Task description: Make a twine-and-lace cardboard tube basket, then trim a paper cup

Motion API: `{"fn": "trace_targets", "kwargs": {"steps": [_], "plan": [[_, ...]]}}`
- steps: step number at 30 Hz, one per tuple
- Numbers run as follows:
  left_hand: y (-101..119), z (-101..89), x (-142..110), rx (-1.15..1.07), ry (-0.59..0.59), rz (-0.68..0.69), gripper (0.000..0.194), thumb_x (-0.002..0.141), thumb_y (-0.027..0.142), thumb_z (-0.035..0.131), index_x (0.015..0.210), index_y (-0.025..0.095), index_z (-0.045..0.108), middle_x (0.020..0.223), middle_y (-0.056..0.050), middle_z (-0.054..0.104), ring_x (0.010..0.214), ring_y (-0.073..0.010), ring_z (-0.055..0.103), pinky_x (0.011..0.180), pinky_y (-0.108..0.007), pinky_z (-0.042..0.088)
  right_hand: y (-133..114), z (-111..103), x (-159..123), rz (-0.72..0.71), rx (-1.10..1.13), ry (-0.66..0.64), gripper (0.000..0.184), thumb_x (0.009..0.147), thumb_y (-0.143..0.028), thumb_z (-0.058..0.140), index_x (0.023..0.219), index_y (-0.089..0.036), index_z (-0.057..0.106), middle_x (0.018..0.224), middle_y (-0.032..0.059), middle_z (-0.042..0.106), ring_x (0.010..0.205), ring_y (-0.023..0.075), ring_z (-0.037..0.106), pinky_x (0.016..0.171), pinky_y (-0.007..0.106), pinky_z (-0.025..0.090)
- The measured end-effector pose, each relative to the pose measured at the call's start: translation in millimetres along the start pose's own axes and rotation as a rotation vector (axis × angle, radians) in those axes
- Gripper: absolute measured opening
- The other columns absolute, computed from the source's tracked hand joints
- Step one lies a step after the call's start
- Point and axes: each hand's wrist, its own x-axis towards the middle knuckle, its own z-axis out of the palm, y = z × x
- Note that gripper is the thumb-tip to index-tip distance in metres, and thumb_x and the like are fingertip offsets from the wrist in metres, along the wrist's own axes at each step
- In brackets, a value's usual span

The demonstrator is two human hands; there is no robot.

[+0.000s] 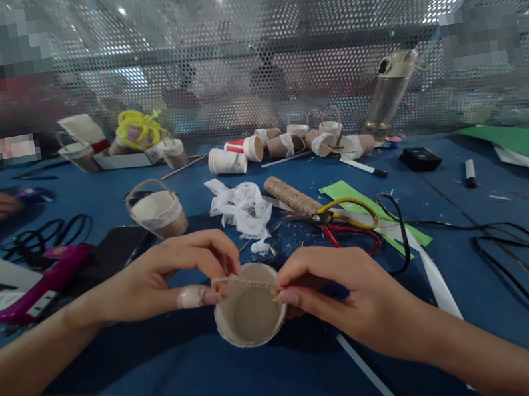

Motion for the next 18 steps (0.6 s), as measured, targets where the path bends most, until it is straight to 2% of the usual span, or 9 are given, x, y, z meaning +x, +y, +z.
{"fn": "trace_targets", "kwargs": {"steps": [10,12,16,18], "plan": [[-0.2,1.4,-0.2,-0.01,-0.015,0.013,0.002,0.09,0.015,0.069,0.092,0.015,0.069,0.107,-0.011,0.063,0.101,-0.0199,0.066,0.092,-0.028,0.053,0.5,-2.1,-0.8,-0.03,-0.044,-0.02,0.008,0.099,-0.025,0.059,0.098,-0.023,0.066,0.088,0.0005,0.069,0.076,0.0107,0.067,0.069,0.019,0.051],[-1.5,0.9,-1.0,0.003,-0.011,0.021,0.013,0.087,0.018,0.073,0.1,0.016,0.069,0.113,-0.011,0.062,0.107,-0.022,0.063,0.095,-0.03,0.052,0.9,-2.4,-1.2,-0.038,-0.044,-0.02,0.008,0.099,-0.024,0.058,0.099,-0.023,0.066,0.089,0.0011,0.069,0.076,0.0113,0.066,0.07,0.019,0.052],[-4.6,2.4,-3.0,0.055,-0.028,-0.015,0.056,0.075,0.03,0.086,0.125,0.022,0.061,0.134,-0.014,0.056,0.125,-0.0307,0.054,0.104,-0.04,0.047,1.8,-2.9,-0.6,-0.069,-0.053,-0.019,0.008,0.098,-0.021,0.06,0.101,-0.023,0.066,0.092,0.0014,0.069,0.078,0.0117,0.066,0.071,0.02,0.051],[-5.9,4.8,-3.9,0.071,-0.064,-0.057,0.07,0.073,0.033,0.087,0.134,0.023,0.054,0.139,-0.015,0.053,0.128,-0.0322,0.052,0.105,-0.042,0.045,2.1,-3.0,-0.2,-0.086,-0.068,-0.014,0.009,0.097,-0.02,0.061,0.102,-0.023,0.067,0.094,0.001,0.069,0.081,0.0113,0.066,0.074,0.02,0.051]]}}
